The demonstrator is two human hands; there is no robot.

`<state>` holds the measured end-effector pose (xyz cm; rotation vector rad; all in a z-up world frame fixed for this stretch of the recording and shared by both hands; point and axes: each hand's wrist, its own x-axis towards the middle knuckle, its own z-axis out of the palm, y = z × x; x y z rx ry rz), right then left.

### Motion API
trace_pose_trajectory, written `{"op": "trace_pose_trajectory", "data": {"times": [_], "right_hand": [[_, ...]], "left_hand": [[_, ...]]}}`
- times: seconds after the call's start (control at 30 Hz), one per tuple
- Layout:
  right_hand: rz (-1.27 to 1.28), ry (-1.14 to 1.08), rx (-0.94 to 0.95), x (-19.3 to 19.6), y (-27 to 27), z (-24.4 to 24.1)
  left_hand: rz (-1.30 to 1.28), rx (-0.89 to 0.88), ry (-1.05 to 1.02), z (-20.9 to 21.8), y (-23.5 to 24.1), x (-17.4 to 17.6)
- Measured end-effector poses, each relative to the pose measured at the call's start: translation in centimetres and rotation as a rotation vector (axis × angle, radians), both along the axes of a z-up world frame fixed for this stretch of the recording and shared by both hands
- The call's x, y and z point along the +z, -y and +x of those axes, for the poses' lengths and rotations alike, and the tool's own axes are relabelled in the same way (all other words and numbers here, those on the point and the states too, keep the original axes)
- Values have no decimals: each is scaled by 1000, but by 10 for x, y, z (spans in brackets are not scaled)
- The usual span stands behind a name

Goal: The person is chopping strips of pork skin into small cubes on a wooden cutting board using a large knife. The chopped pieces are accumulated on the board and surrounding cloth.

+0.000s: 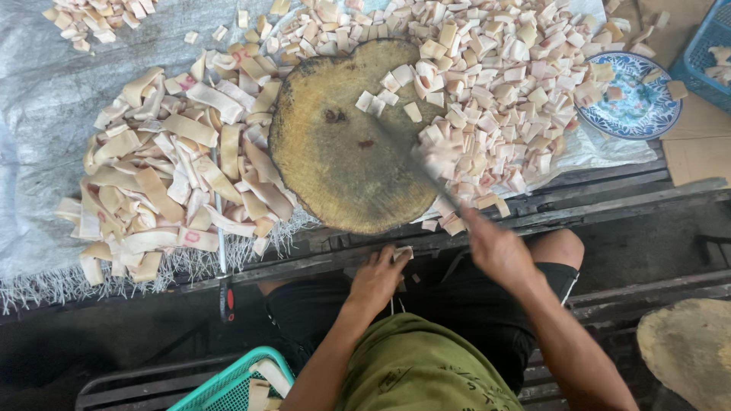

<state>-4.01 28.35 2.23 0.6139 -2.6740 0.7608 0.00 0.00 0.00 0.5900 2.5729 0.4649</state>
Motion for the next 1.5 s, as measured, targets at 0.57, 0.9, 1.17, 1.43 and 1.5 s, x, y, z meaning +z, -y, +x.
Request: {"op": "trace_pose_trajectory", "data": {"times": [0.57, 0.9, 1.17, 1.43, 1.5], "right_hand": [[-763, 312, -308, 69, 1, -80], [-965, 800, -143, 51, 70, -126], [43, -63, -199, 66, 123, -105], [116, 39, 298, 48, 357, -151], [420, -13, 259, 35, 399, -170]], "left_hand": [[732, 301, -302, -135, -111, 76], [707, 760, -399, -104, 8, 86], [338, 887, -801, -103, 146, 63], [38, 889, -920, -191, 241, 7], [-86, 898, -956, -212, 244, -15]]}}
